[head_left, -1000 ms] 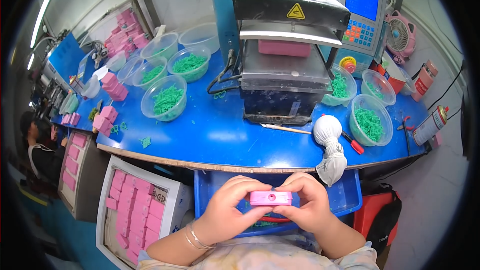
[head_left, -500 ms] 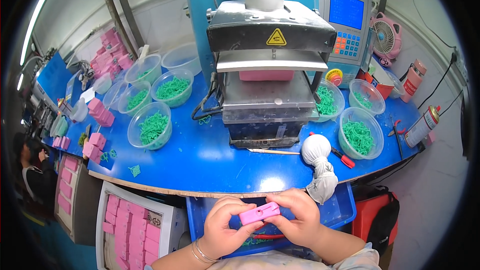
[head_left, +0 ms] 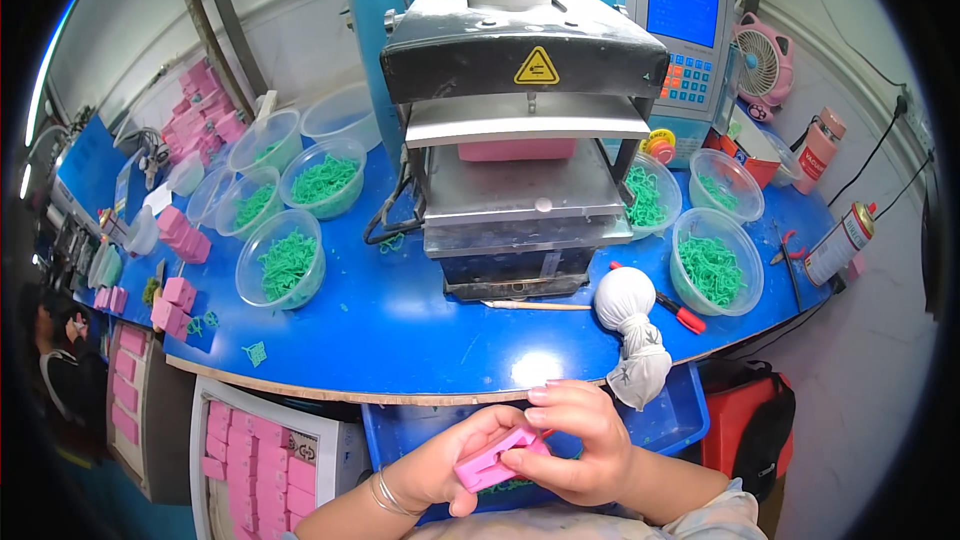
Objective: Operating a wax injection machine and assembling components in silicone molds for casting.
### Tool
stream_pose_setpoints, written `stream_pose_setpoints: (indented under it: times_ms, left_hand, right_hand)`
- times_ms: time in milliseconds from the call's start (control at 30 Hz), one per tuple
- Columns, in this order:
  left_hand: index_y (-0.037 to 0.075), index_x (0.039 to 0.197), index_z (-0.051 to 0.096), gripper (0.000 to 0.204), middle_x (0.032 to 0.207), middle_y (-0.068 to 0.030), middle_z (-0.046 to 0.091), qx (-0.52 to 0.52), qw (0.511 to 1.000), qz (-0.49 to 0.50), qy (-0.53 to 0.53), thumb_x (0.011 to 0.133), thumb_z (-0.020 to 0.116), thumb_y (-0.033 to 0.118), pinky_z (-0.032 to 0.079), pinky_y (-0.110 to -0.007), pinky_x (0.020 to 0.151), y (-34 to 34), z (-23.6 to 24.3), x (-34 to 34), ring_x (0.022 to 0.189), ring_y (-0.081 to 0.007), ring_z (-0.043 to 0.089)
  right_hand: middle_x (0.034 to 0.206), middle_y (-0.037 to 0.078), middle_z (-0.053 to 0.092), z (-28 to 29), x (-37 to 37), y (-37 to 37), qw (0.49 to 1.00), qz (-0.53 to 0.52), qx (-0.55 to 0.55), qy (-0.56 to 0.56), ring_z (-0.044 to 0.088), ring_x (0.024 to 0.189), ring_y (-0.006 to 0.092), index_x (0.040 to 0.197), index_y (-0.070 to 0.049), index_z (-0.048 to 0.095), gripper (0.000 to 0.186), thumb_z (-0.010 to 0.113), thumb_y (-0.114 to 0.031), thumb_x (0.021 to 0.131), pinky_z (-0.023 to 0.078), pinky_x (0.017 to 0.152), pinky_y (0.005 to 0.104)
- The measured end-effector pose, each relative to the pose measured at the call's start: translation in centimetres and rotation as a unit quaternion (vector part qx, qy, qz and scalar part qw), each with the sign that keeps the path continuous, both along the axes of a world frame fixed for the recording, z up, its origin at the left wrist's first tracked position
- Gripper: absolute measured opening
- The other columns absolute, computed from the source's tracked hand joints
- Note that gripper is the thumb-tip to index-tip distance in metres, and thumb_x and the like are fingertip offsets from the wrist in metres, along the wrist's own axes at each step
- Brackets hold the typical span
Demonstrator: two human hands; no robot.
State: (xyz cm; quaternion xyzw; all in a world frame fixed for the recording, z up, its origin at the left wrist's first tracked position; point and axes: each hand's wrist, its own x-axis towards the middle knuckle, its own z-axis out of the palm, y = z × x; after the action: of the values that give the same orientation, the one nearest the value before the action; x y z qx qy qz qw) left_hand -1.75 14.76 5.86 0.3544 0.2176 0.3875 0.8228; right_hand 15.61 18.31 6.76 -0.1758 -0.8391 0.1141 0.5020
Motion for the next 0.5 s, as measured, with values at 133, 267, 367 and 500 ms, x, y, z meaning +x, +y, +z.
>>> stream_pose_setpoints:
  times_ms: [133, 267, 367, 500]
  left_hand:
    - [0.002, 0.113, 0.045, 0.088, 0.109, -0.0115, 0.051, -0.031, 0.986, 0.134, -0.098, 0.057, 0.069, 0.066, 0.039, -0.04, 0.094, 0.7, -0.6, 0.6, 0.107, -0.0266, 0.049]
    - [0.0, 0.096, 0.053, 0.088, 0.088, -0.0151, 0.057, -0.069, 0.954, 0.206, -0.206, 0.062, 0.043, 0.081, 0.045, -0.041, 0.08, 2.2, -1.9, 0.2, 0.089, -0.0306, 0.055]
    - [-0.001, 0.088, 0.055, 0.098, 0.077, -0.0157, 0.057, -0.093, 0.949, 0.271, -0.132, 0.06, 0.025, 0.089, 0.047, -0.041, 0.073, 2.1, -1.9, 0.4, 0.081, -0.031, 0.056]
    - [-0.002, 0.092, 0.054, 0.103, 0.082, -0.0165, 0.058, 0.039, 0.917, 0.396, 0.02, 0.056, 0.027, 0.091, 0.048, -0.042, 0.071, 1.2, -2.1, 0.0, 0.078, -0.0291, 0.057]
  right_hand:
    - [0.098, 0.004, 0.057, -0.8, 1.0, -0.2, 0.997, -0.013, 0.073, -0.014, 0.055, 0.092, 0.0222, 0.087, -0.013, 0.062, 0.027, 0.07, -0.01, 0.062, 0.047, 0.073, 0.0355]
    - [0.091, 0.005, 0.06, -2.9, 0.2, -2.0, 0.999, -0.002, 0.021, -0.035, 0.056, 0.084, 0.0203, 0.083, -0.009, 0.06, 0.02, 0.069, -0.017, 0.067, 0.046, 0.069, 0.0331]
    - [0.085, 0.007, 0.059, -1.2, 2.5, -1.1, 0.987, -0.073, -0.005, -0.147, 0.056, 0.081, 0.0226, 0.083, -0.009, 0.061, 0.025, 0.072, -0.024, 0.067, 0.046, 0.067, 0.0349]
    - [0.114, 0.015, 0.046, 0.7, 4.6, 1.7, 0.874, -0.423, -0.097, -0.217, 0.045, 0.101, 0.0342, 0.122, -0.01, 0.049, 0.064, 0.074, -0.016, 0.063, 0.035, 0.085, 0.0446]
